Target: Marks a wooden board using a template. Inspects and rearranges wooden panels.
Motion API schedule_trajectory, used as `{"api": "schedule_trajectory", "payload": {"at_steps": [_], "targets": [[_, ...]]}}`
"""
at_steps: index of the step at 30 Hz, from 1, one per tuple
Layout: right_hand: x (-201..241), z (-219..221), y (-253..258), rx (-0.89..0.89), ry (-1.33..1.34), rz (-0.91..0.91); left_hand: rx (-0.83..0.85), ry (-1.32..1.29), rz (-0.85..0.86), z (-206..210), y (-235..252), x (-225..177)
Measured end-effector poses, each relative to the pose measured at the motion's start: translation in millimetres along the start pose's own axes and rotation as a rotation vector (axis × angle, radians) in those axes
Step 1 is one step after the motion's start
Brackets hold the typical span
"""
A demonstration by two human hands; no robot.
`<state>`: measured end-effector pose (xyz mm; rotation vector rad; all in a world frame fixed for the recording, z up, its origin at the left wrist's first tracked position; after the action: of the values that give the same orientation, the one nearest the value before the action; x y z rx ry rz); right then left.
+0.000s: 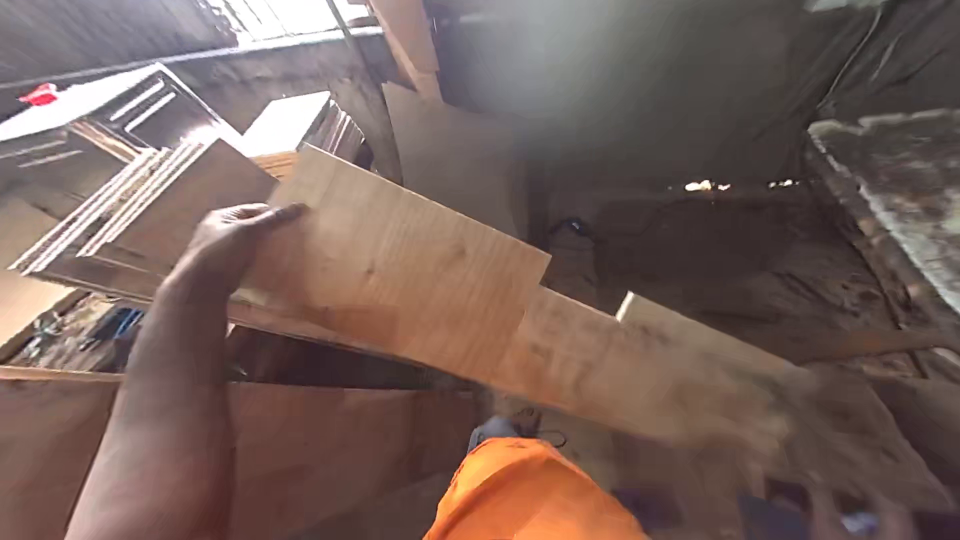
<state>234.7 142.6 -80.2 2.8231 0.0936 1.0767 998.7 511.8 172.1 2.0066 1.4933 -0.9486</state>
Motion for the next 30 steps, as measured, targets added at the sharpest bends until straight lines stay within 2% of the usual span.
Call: {"api": "schedule_trajectory", "payload": {"at_steps": [1, 3, 6, 9, 11, 15, 17, 20, 25, 28, 30], "targets": [[6, 32, -4, 0.106, -0.002, 0.067, -0.037, 0.02, 0.014, -12, -8, -10], [20, 73, -12, 0.189, -0.004, 0.174, -0.102, 0.133, 0.093, -8, -25, -28], [24, 97, -22, 0.232, -0.023, 0.256, -0.125, 0.332, 0.14, 40, -38, -14], [-12, 84, -25, 0.216, -0.054, 0.304, -0.109, 0.501, 0.096, 93, -23, 25], [-46, 64, -32, 0.174, -0.058, 0.316, -0.115, 0.566, 0.042, 108, 1, 60], [-98, 20, -77, 0.142, -0.057, 0.454, -0.197, 0.591, -0.109, 77, 48, 146], [-123, 6, -104, 0.176, -0.13, 0.532, -0.186, 0.613, -0.129, 72, 58, 171], [-139, -4, -130, 0.263, -0.174, 0.62, -0.158, 0.622, -0.095, 68, 68, 163], [-122, -37, -119, 0.198, -0.192, 0.665, -0.046, 0.703, 0.031, 63, 99, 116], [-108, -32, -109, 0.193, -0.196, 0.665, 0.009, 0.794, 0.012, 84, 135, 137], [-96, -20, -106, 0.197, -0.171, 0.658, 0.037, 0.902, 0.085, 113, 137, 155]]}}
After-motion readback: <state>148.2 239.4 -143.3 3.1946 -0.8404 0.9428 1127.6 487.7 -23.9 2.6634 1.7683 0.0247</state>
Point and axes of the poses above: each hand's wrist, its own y-axis towards the middle knuckle, its own z-axis out of the palm, x = y × z, the point moved 10 cm from there along y, towards the middle knuckle, and after that the axes turned 2 degrees about -y, right-handed, at the moved point
